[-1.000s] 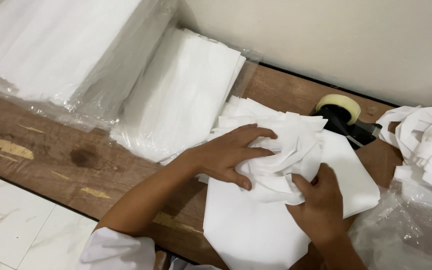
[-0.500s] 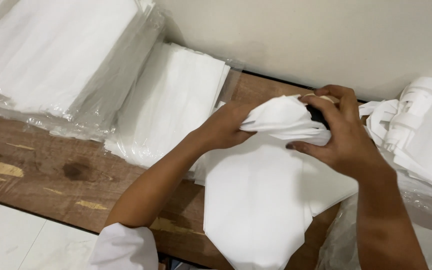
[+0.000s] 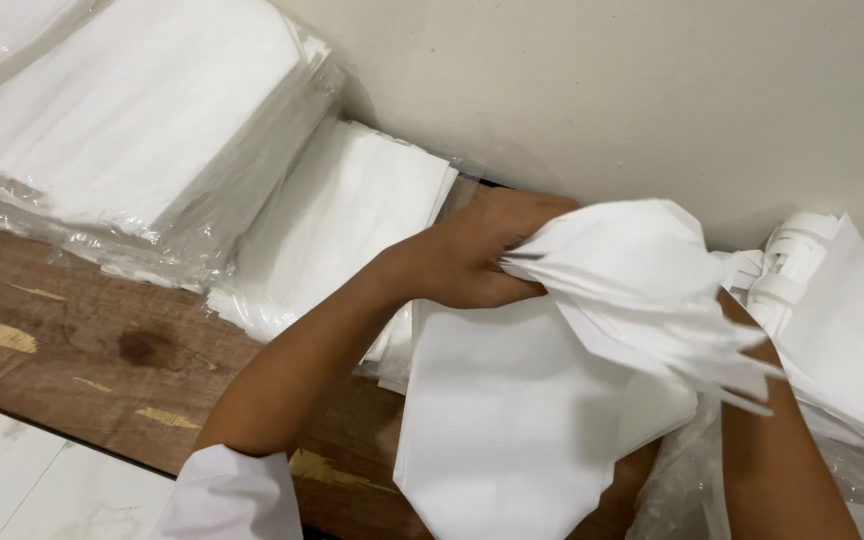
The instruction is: Counting and stacking white fabric bags on a wooden workbench.
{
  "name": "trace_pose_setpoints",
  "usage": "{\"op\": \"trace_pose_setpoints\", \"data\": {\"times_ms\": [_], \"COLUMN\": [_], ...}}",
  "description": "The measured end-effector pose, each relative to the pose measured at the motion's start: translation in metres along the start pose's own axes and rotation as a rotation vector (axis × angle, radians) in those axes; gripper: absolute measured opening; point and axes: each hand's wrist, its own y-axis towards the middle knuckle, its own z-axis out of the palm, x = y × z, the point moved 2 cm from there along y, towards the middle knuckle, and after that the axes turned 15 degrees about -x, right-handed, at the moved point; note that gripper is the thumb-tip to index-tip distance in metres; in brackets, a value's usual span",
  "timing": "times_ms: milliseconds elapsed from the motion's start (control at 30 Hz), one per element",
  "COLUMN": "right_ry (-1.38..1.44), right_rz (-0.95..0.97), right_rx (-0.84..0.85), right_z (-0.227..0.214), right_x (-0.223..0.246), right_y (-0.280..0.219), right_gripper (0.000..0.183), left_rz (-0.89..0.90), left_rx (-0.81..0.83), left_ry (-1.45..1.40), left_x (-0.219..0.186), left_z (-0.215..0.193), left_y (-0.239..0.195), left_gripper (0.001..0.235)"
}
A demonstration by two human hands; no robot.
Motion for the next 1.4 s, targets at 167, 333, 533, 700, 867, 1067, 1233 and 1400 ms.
{"op": "trace_pose_setpoints", "data": {"times_ms": [167, 333, 533, 700, 867, 1067, 1233, 1400], "right_ry": [0.171, 0.331, 0.245, 0.315, 0.347, 0.409, 0.473, 0.325], "right_rz": [-0.017, -0.032, -0.124, -0.109, -0.072, -0.035, -0.008, -0.067], "right_rx": [-0.086, -0.18, -0.298, -0.401, -0.505, -0.651, -0.769, -0.833], "right_z": [-0.007, -0.03, -0.054, -0.056, -0.047, -0.038, -0.022, -0.022], "right_x": [0.007, -0.077, -0.163, -0.139, -0.103, -0.061, -0.022, -0.078], "right_y": [-0.016, -0.009, 0.014, 0.013, -0.002, -0.003, -0.014, -0.006], "right_gripper": [0.071, 0.037, 0.033, 0.03, 0.028, 0.025, 0.022, 0.02], "left_rz": [0.097, 0.045, -0.308, -0.451, -0.399, -0.085, -0.168, -0.16], "left_rx": [0.077, -0.022, -0.218, -0.155, -0.347, -0.476, -0.581, -0.613], "left_ry": [0.006, 0.061, -0.106, -0.329, -0.075, 0.091, 0.05, 0.089], "left_x": [-0.025, -0.028, 0.031, 0.039, 0.026, 0.038, 0.04, 0.03], "left_z": [0.008, -0.001, -0.039, 0.001, 0.014, 0.028, 0.032, 0.036], "left_y": [0.019, 0.016, -0.046, -0.066, -0.043, -0.037, -0.044, -0.048], "left_gripper": [0.007, 0.045, 0.104, 0.115, 0.076, 0.028, 0.025, 0.027]}}
